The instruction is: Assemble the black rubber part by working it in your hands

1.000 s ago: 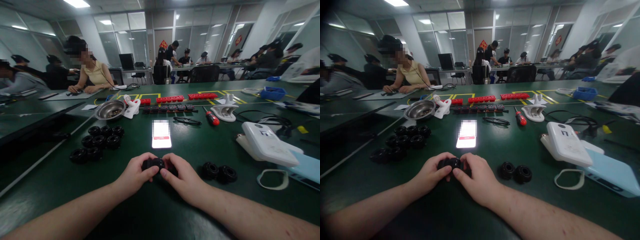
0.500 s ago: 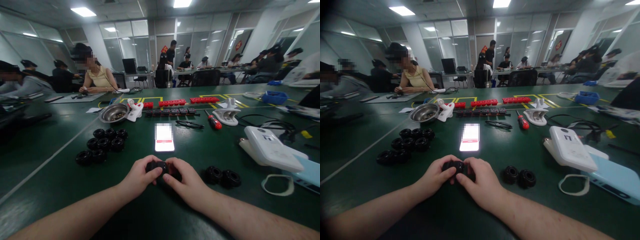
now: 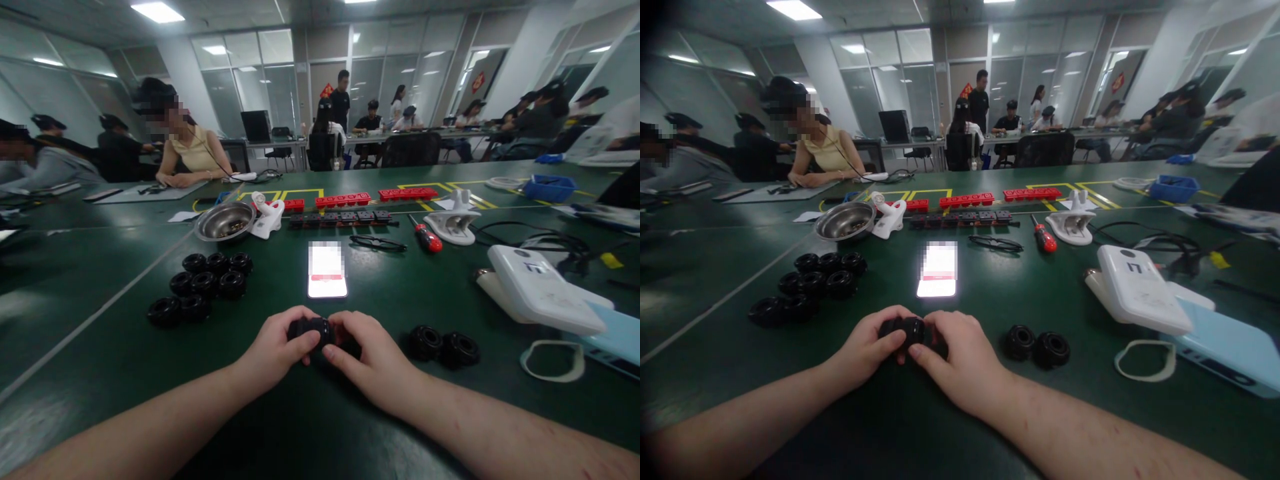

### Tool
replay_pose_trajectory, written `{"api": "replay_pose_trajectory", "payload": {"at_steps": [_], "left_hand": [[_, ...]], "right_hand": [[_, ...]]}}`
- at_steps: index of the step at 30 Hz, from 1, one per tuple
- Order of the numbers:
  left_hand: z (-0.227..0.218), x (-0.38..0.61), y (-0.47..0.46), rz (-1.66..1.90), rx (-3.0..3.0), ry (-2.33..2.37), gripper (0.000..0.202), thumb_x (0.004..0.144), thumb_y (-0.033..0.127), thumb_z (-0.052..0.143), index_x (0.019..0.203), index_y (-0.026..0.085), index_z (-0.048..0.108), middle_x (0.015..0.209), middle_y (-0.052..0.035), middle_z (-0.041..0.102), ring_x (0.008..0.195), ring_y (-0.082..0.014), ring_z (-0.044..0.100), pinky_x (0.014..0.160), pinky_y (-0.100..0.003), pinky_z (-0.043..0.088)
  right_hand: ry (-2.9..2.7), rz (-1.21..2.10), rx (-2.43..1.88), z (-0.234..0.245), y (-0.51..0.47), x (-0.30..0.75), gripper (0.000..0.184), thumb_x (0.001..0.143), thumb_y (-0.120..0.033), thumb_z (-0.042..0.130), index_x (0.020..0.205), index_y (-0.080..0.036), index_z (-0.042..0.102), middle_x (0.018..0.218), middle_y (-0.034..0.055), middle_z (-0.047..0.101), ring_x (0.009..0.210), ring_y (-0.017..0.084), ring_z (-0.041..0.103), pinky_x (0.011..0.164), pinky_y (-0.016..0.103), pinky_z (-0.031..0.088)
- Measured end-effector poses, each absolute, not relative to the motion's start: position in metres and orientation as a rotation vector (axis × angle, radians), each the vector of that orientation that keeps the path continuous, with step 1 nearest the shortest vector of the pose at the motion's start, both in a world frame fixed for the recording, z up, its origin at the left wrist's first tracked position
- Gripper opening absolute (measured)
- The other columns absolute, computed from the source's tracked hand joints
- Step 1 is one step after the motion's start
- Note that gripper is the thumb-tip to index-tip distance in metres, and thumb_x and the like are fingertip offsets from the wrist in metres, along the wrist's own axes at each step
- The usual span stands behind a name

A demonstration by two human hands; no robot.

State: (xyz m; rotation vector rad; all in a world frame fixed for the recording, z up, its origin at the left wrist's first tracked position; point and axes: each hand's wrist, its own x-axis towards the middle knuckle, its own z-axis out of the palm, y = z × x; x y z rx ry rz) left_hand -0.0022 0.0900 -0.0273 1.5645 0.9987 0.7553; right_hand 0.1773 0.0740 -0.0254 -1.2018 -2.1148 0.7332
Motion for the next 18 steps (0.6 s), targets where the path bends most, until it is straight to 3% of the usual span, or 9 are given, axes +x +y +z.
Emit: {"api": "replay_pose_trajectory", "payload": {"at_steps": [4, 7, 13, 18], "left_hand": [[-0.0257, -0.0022, 0.0896, 0.741, 1.656, 1.074, 0.03, 0.072, 0.037, 0.058, 0.093, 0.016, 0.052, 0.078, 0.0002, 0.053, 0.054, -0.0091, 0.051, 0.05, -0.021, 0.042], [-0.0263, -0.0017, 0.0902, 0.73, 1.672, 1.092, 0.033, 0.07, 0.036, 0.06, 0.096, 0.017, 0.052, 0.082, -0.0004, 0.053, 0.055, -0.0094, 0.051, 0.051, -0.022, 0.043], [-0.0273, -0.002, 0.0905, 0.714, 1.623, 0.978, 0.036, 0.074, 0.043, 0.054, 0.093, 0.013, 0.053, 0.078, -0.0023, 0.054, 0.054, -0.0095, 0.051, 0.051, -0.022, 0.042], [-0.0265, -0.0023, 0.0884, 0.735, 1.63, 0.941, 0.036, 0.073, 0.046, 0.055, 0.09, 0.014, 0.053, 0.071, 0.0006, 0.052, 0.053, -0.0091, 0.049, 0.05, -0.021, 0.04]], "right_hand": [[-2.187, 0.687, -1.204, -0.0277, 0.0773, 0.1771, 0.032, 0.087, -0.037, 0.039, 0.065, -0.017, 0.05, 0.064, -0.0006, 0.052, 0.064, 0.014, 0.045, 0.062, 0.028, 0.03], [-2.186, 0.708, -1.207, -0.0283, 0.0801, 0.1761, 0.032, 0.087, -0.035, 0.04, 0.062, -0.016, 0.048, 0.062, -0.0014, 0.05, 0.063, 0.013, 0.044, 0.06, 0.026, 0.03], [-2.111, 0.77, -1.201, -0.0249, 0.0758, 0.1761, 0.017, 0.08, -0.031, 0.051, 0.07, -0.016, 0.051, 0.066, -0.001, 0.051, 0.063, 0.013, 0.045, 0.059, 0.025, 0.031], [-2.143, 0.716, -1.181, -0.027, 0.0756, 0.1775, 0.029, 0.087, -0.038, 0.038, 0.071, -0.017, 0.052, 0.067, -0.0002, 0.053, 0.065, 0.014, 0.045, 0.061, 0.027, 0.031]]}}
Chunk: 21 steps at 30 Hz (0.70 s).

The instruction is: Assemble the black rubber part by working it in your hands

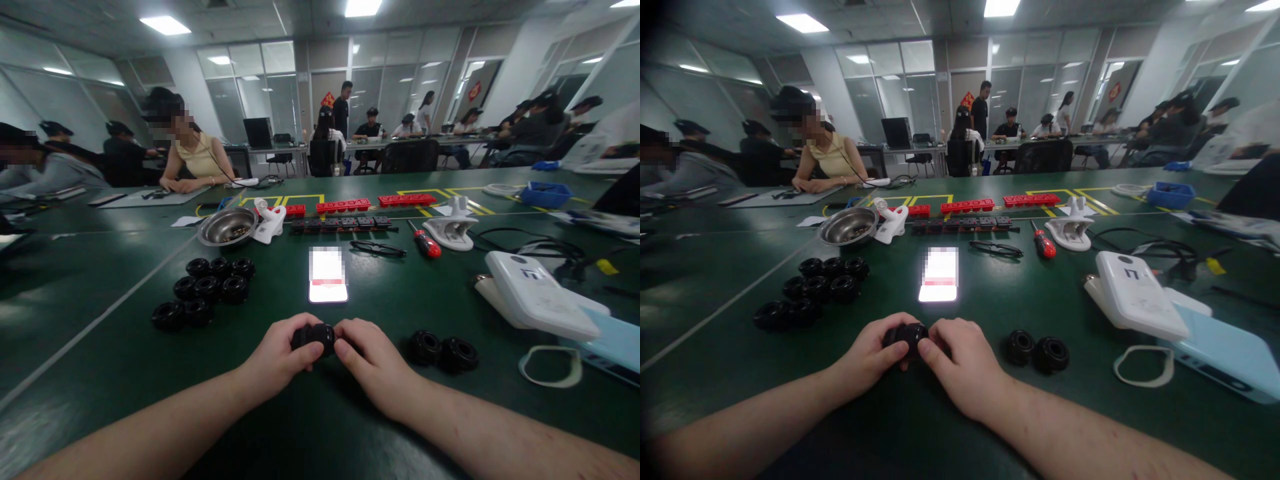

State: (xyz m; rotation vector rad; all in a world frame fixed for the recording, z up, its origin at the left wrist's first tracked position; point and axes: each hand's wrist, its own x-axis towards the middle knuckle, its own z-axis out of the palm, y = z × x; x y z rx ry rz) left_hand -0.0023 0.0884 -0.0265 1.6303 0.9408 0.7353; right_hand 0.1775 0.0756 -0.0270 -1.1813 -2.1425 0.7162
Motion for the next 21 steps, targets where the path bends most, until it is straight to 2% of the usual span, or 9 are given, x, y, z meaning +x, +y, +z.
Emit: {"api": "replay_pose_trajectory", "payload": {"at_steps": [4, 9, 13, 16, 18, 21], "left_hand": [[-0.0275, -0.0013, 0.0897, 0.689, 1.625, 0.955, 0.038, 0.072, 0.045, 0.057, 0.096, 0.014, 0.054, 0.079, -0.0012, 0.053, 0.056, -0.009, 0.05, 0.051, -0.021, 0.041], [-0.0294, -0.0015, 0.0918, 0.726, 1.61, 0.968, 0.038, 0.074, 0.047, 0.053, 0.09, 0.013, 0.053, 0.074, -0.0017, 0.055, 0.053, -0.0098, 0.051, 0.05, -0.023, 0.041], [-0.0254, -0.0006, 0.0902, 0.722, 1.655, 1.035, 0.032, 0.073, 0.042, 0.055, 0.09, 0.016, 0.052, 0.074, 0.0003, 0.053, 0.054, -0.0101, 0.051, 0.05, -0.022, 0.041], [-0.0218, 0.0004, 0.0895, 0.699, 1.785, 1.095, 0.029, 0.07, 0.035, 0.06, 0.093, 0.018, 0.053, 0.082, -0.0004, 0.055, 0.068, -0.0138, 0.053, 0.06, -0.025, 0.043], [-0.0214, 0.0005, 0.0897, 0.68, 1.829, 1.094, 0.03, 0.069, 0.033, 0.062, 0.094, 0.018, 0.054, 0.085, -0.0013, 0.056, 0.075, -0.0156, 0.053, 0.066, -0.026, 0.043], [-0.0236, -0.0001, 0.0903, 0.658, 1.71, 1.017, 0.033, 0.073, 0.039, 0.056, 0.096, 0.015, 0.053, 0.085, -0.0031, 0.056, 0.065, -0.0131, 0.053, 0.058, -0.025, 0.044]], "right_hand": [[-2.176, 0.703, -1.209, -0.0287, 0.0784, 0.1766, 0.035, 0.088, -0.036, 0.038, 0.061, -0.016, 0.048, 0.061, -0.0008, 0.05, 0.061, 0.013, 0.044, 0.059, 0.027, 0.03], [-2.123, 0.769, -1.192, -0.0253, 0.0764, 0.1759, 0.015, 0.082, -0.03, 0.049, 0.077, -0.017, 0.053, 0.07, -0.0001, 0.053, 0.065, 0.014, 0.046, 0.06, 0.026, 0.032], [-2.176, 0.72, -1.189, -0.025, 0.0756, 0.1767, 0.026, 0.086, -0.036, 0.042, 0.07, -0.017, 0.051, 0.067, -0.0005, 0.052, 0.064, 0.014, 0.044, 0.061, 0.027, 0.03], [-2.2, 0.693, -1.218, -0.0277, 0.0777, 0.1763, 0.036, 0.087, -0.038, 0.039, 0.06, -0.016, 0.046, 0.06, -0.0014, 0.049, 0.06, 0.012, 0.043, 0.059, 0.026, 0.029], [-2.182, 0.693, -1.256, -0.0289, 0.0793, 0.1754, 0.036, 0.086, -0.037, 0.04, 0.058, -0.016, 0.045, 0.058, -0.0019, 0.048, 0.059, 0.012, 0.043, 0.057, 0.026, 0.028], [-2.148, 0.729, -1.267, -0.0278, 0.0792, 0.1744, 0.028, 0.083, -0.035, 0.047, 0.062, -0.016, 0.047, 0.061, -0.0019, 0.049, 0.06, 0.012, 0.044, 0.057, 0.025, 0.028]]}}
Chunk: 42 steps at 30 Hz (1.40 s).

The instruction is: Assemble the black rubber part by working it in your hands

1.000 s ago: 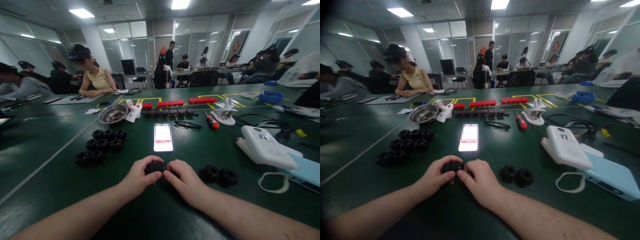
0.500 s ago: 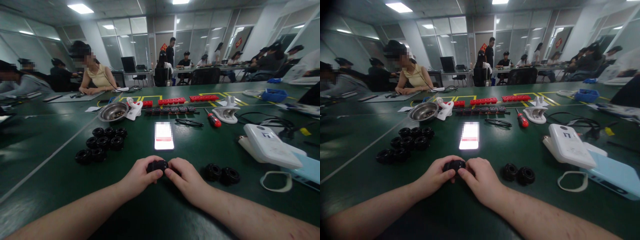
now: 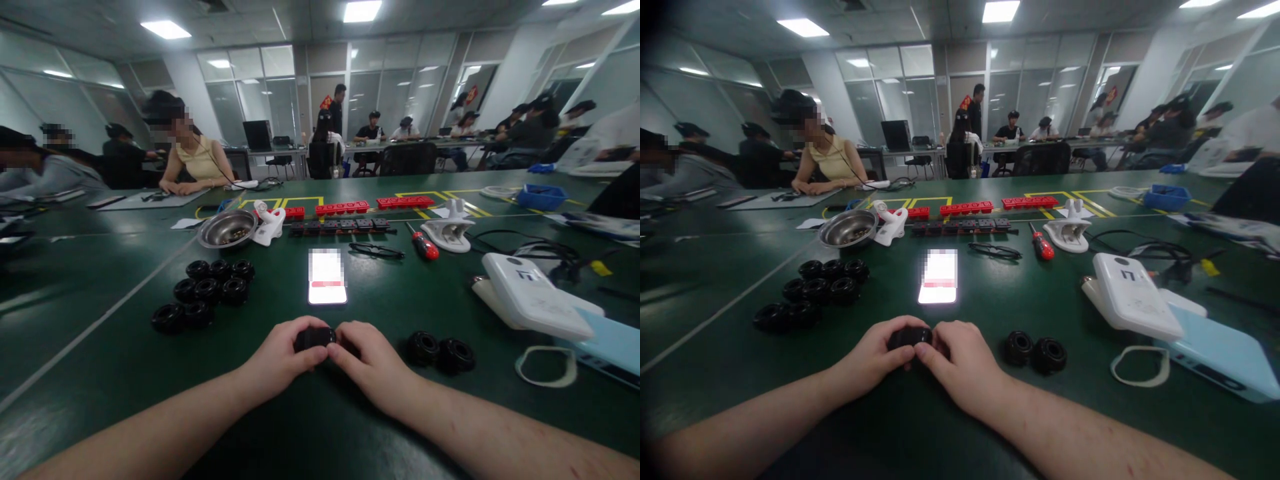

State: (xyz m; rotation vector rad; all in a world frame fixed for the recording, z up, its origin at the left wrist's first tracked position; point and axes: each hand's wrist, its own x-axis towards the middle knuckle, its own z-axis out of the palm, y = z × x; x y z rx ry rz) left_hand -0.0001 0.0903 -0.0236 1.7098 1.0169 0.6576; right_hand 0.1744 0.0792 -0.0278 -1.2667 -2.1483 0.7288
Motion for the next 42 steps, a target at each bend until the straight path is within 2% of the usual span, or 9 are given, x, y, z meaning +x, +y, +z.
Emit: {"api": "replay_pose_trajectory", "payload": {"at_steps": [6, 11, 14, 18, 21, 29, 33, 36, 42], "left_hand": [[-0.0247, -0.0005, 0.0888, 0.71, 1.616, 0.974, 0.03, 0.076, 0.04, 0.052, 0.091, 0.014, 0.053, 0.079, -0.0017, 0.054, 0.058, -0.0099, 0.051, 0.052, -0.022, 0.043], [-0.0238, -0.0015, 0.0888, 0.7, 1.704, 1.053, 0.03, 0.073, 0.036, 0.057, 0.097, 0.018, 0.052, 0.084, -0.0004, 0.053, 0.058, -0.0094, 0.052, 0.053, -0.022, 0.043], [-0.0252, -0.0018, 0.0905, 0.675, 1.689, 1.028, 0.033, 0.073, 0.036, 0.056, 0.1, 0.018, 0.052, 0.087, -0.0017, 0.055, 0.058, -0.0094, 0.052, 0.054, -0.023, 0.044], [-0.0241, -0.0012, 0.0901, 0.679, 1.62, 0.971, 0.033, 0.077, 0.041, 0.051, 0.095, 0.014, 0.054, 0.083, -0.0035, 0.056, 0.059, -0.0106, 0.052, 0.054, -0.024, 0.045], [-0.0215, -0.0008, 0.088, 0.709, 1.597, 0.981, 0.032, 0.076, 0.04, 0.052, 0.094, 0.014, 0.053, 0.084, -0.0035, 0.055, 0.063, -0.0113, 0.053, 0.055, -0.024, 0.046], [-0.0264, -0.0014, 0.0901, 0.687, 1.628, 0.992, 0.032, 0.074, 0.037, 0.056, 0.098, 0.017, 0.051, 0.083, -0.001, 0.053, 0.058, -0.0093, 0.051, 0.052, -0.023, 0.044], [-0.027, -0.0009, 0.092, 0.697, 1.589, 0.926, 0.035, 0.075, 0.041, 0.054, 0.096, 0.013, 0.054, 0.083, -0.003, 0.055, 0.06, -0.0102, 0.052, 0.053, -0.023, 0.044], [-0.0233, -0.0003, 0.0901, 0.699, 1.579, 0.957, 0.031, 0.075, 0.039, 0.055, 0.092, 0.013, 0.054, 0.08, -0.0021, 0.054, 0.06, -0.0099, 0.051, 0.054, -0.023, 0.044], [-0.0222, -0.0014, 0.0876, 0.718, 1.597, 0.998, 0.032, 0.075, 0.039, 0.054, 0.096, 0.016, 0.052, 0.083, -0.001, 0.052, 0.058, -0.009, 0.052, 0.052, -0.022, 0.044]], "right_hand": [[-2.137, 0.788, -1.22, -0.0247, 0.0753, 0.1765, 0.017, 0.08, -0.035, 0.052, 0.081, -0.018, 0.053, 0.071, -0.0005, 0.053, 0.065, 0.014, 0.045, 0.059, 0.026, 0.03], [-2.169, 0.697, -1.217, -0.0285, 0.0785, 0.1773, 0.033, 0.088, -0.038, 0.037, 0.065, -0.017, 0.048, 0.063, -0.001, 0.05, 0.063, 0.013, 0.044, 0.06, 0.027, 0.03], [-2.158, 0.714, -1.234, -0.027, 0.079, 0.1762, 0.03, 0.086, -0.035, 0.042, 0.063, -0.016, 0.048, 0.062, -0.0012, 0.049, 0.062, 0.013, 0.044, 0.059, 0.026, 0.031], [-2.105, 0.83, -1.204, -0.0224, 0.0757, 0.1756, 0.01, 0.078, -0.027, 0.054, 0.08, -0.016, 0.053, 0.071, -0.0003, 0.053, 0.065, 0.013, 0.046, 0.06, 0.025, 0.034], [-2.095, 0.847, -1.174, -0.0222, 0.0742, 0.1762, 0.015, 0.075, -0.025, 0.057, 0.087, -0.017, 0.053, 0.076, 0.0004, 0.054, 0.068, 0.014, 0.047, 0.061, 0.026, 0.035], [-2.112, 0.795, -1.209, -0.0269, 0.0781, 0.1763, 0.025, 0.084, -0.032, 0.044, 0.066, -0.016, 0.049, 0.064, -0.0006, 0.049, 0.063, 0.013, 0.044, 0.058, 0.025, 0.032], [-2.032, 0.9, -1.196, -0.026, 0.0765, 0.1756, 0.009, 0.077, -0.025, 0.055, 0.079, -0.016, 0.052, 0.069, -0.0009, 0.05, 0.065, 0.013, 0.046, 0.059, 0.025, 0.035], [-2.004, 0.91, -1.152, -0.0248, 0.0742, 0.1758, 0.019, 0.071, -0.02, 0.06, 0.088, -0.017, 0.05, 0.075, -0.0005, 0.05, 0.07, 0.014, 0.047, 0.063, 0.026, 0.037], [-2.016, 0.843, -1.176, -0.0259, 0.0755, 0.1775, 0.017, 0.083, -0.034, 0.045, 0.082, -0.017, 0.049, 0.072, 0.0005, 0.051, 0.067, 0.014, 0.046, 0.06, 0.027, 0.036]]}}
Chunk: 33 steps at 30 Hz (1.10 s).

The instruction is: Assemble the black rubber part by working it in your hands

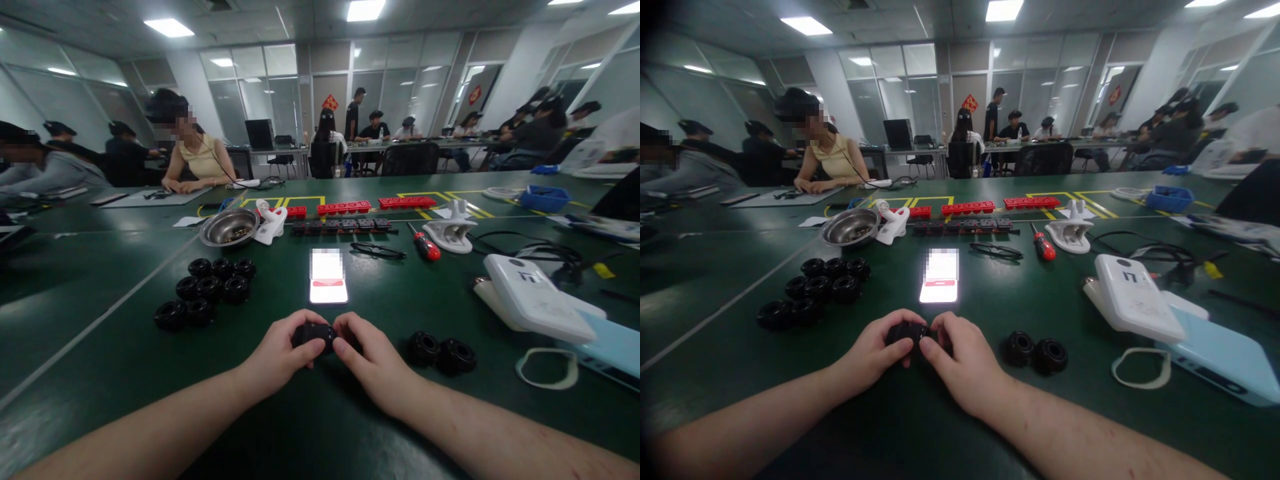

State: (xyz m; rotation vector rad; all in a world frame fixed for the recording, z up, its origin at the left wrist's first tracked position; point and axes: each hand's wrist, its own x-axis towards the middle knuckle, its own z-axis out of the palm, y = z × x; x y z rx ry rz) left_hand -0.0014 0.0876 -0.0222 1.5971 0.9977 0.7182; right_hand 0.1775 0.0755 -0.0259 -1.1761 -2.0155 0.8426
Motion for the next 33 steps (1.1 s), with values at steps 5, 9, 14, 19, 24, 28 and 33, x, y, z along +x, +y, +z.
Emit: {"api": "replay_pose_trajectory", "payload": {"at_steps": [5, 9, 14, 19, 24, 28, 33], "left_hand": [[-0.0262, -0.0017, 0.0924, 0.699, 1.558, 0.976, 0.04, 0.074, 0.043, 0.055, 0.101, 0.015, 0.051, 0.088, -0.0038, 0.054, 0.057, -0.0093, 0.052, 0.052, -0.023, 0.044], [-0.0258, -0.002, 0.0937, 0.697, 1.543, 0.946, 0.036, 0.075, 0.043, 0.054, 0.092, 0.011, 0.054, 0.08, -0.0034, 0.056, 0.055, -0.0094, 0.052, 0.053, -0.023, 0.043], [-0.0245, -0.0016, 0.0894, 0.729, 1.578, 0.985, 0.033, 0.075, 0.04, 0.054, 0.093, 0.013, 0.055, 0.08, -0.0026, 0.055, 0.056, -0.0092, 0.052, 0.052, -0.023, 0.043], [-0.0245, -0.0009, 0.0897, 0.715, 1.592, 1.017, 0.035, 0.074, 0.04, 0.055, 0.099, 0.015, 0.053, 0.085, -0.003, 0.055, 0.056, -0.009, 0.052, 0.051, -0.023, 0.045], [-0.0256, -0.0005, 0.094, 0.714, 1.541, 0.979, 0.036, 0.075, 0.043, 0.053, 0.093, 0.012, 0.055, 0.08, -0.0041, 0.058, 0.054, -0.0094, 0.052, 0.051, -0.024, 0.044], [-0.0257, -0.0017, 0.0921, 0.748, 1.565, 0.964, 0.032, 0.076, 0.041, 0.053, 0.09, 0.012, 0.055, 0.077, -0.0027, 0.058, 0.053, -0.0089, 0.052, 0.05, -0.023, 0.043], [-0.023, -0.0019, 0.0873, 0.737, 1.612, 0.981, 0.033, 0.075, 0.04, 0.055, 0.095, 0.014, 0.055, 0.082, -0.003, 0.055, 0.057, -0.0092, 0.052, 0.051, -0.022, 0.044]], "right_hand": [[-2.052, 0.845, -1.223, -0.0287, 0.0779, 0.1763, 0.013, 0.082, -0.027, 0.049, 0.075, -0.017, 0.052, 0.069, 0.0, 0.052, 0.066, 0.014, 0.046, 0.06, 0.026, 0.036], [-1.991, 0.88, -1.186, -0.0292, 0.0755, 0.1757, 0.015, 0.075, -0.02, 0.057, 0.088, -0.017, 0.053, 0.078, 0.0011, 0.053, 0.074, 0.015, 0.048, 0.066, 0.028, 0.038], [-2.011, 0.818, -1.187, -0.0281, 0.0735, 0.1767, 0.017, 0.077, -0.028, 0.056, 0.089, -0.017, 0.051, 0.082, 0.0025, 0.053, 0.076, 0.016, 0.047, 0.067, 0.029, 0.038], [-2.043, 0.824, -1.218, -0.0272, 0.0766, 0.1764, 0.015, 0.083, -0.026, 0.048, 0.072, -0.017, 0.051, 0.07, 0.0003, 0.052, 0.069, 0.015, 0.047, 0.063, 0.028, 0.037], [-1.982, 0.868, -1.183, -0.0274, 0.0768, 0.1756, 0.007, 0.077, -0.019, 0.055, 0.083, -0.017, 0.052, 0.078, 0.0016, 0.053, 0.074, 0.015, 0.048, 0.066, 0.028, 0.039], [-2.013, 0.825, -1.156, -0.0258, 0.0736, 0.1759, 0.016, 0.076, -0.02, 0.056, 0.091, -0.017, 0.051, 0.084, 0.0032, 0.053, 0.078, 0.017, 0.048, 0.07, 0.031, 0.039], [-2.042, 0.776, -1.19, -0.0251, 0.0742, 0.1769, 0.015, 0.083, -0.029, 0.048, 0.075, -0.017, 0.052, 0.074, 0.0016, 0.052, 0.072, 0.016, 0.047, 0.064, 0.03, 0.038]]}}
